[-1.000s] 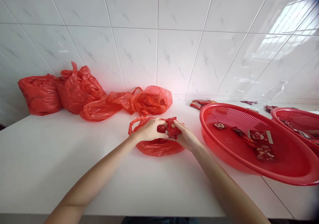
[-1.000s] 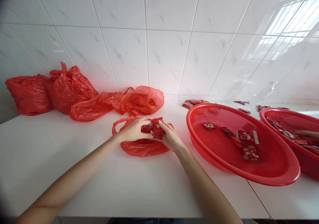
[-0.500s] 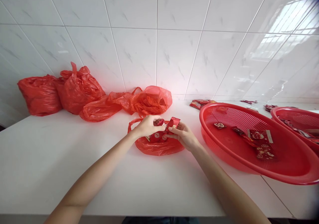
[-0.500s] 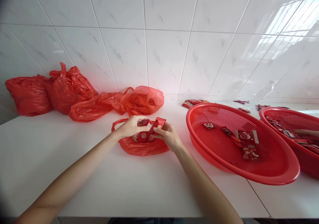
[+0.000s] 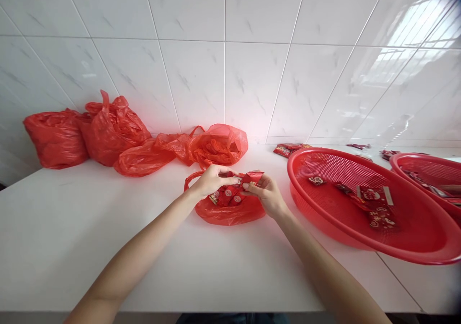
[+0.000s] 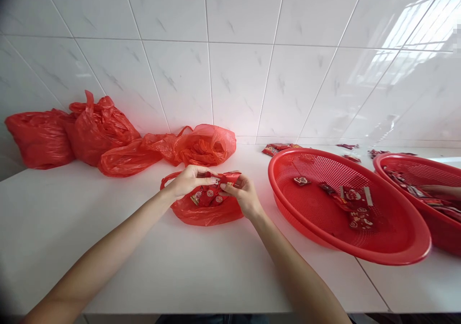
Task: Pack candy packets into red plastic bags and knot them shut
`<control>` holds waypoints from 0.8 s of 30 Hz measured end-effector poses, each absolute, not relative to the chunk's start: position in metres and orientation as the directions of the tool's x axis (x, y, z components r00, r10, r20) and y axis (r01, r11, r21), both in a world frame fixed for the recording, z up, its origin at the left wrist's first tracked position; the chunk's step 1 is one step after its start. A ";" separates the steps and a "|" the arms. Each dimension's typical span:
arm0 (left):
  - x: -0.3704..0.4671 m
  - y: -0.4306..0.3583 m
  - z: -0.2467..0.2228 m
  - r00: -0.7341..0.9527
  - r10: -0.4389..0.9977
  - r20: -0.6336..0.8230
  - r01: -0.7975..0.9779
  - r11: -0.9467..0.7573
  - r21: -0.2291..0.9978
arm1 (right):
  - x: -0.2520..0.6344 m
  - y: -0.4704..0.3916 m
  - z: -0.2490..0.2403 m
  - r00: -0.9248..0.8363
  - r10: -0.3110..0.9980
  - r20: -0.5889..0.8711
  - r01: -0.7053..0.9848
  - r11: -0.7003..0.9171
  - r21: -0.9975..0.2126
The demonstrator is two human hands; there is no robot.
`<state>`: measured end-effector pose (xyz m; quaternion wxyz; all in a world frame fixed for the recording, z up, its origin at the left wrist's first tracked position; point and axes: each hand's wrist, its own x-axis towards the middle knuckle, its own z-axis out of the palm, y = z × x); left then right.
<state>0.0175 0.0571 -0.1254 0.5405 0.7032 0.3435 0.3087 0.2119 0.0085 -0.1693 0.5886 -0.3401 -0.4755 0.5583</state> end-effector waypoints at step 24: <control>0.024 0.049 -0.119 0.501 0.865 0.018 -0.085 0.028 0.996 | 0.208 0.003 -0.164 0.026 0.973 0.231 -0.398 0.222 -0.890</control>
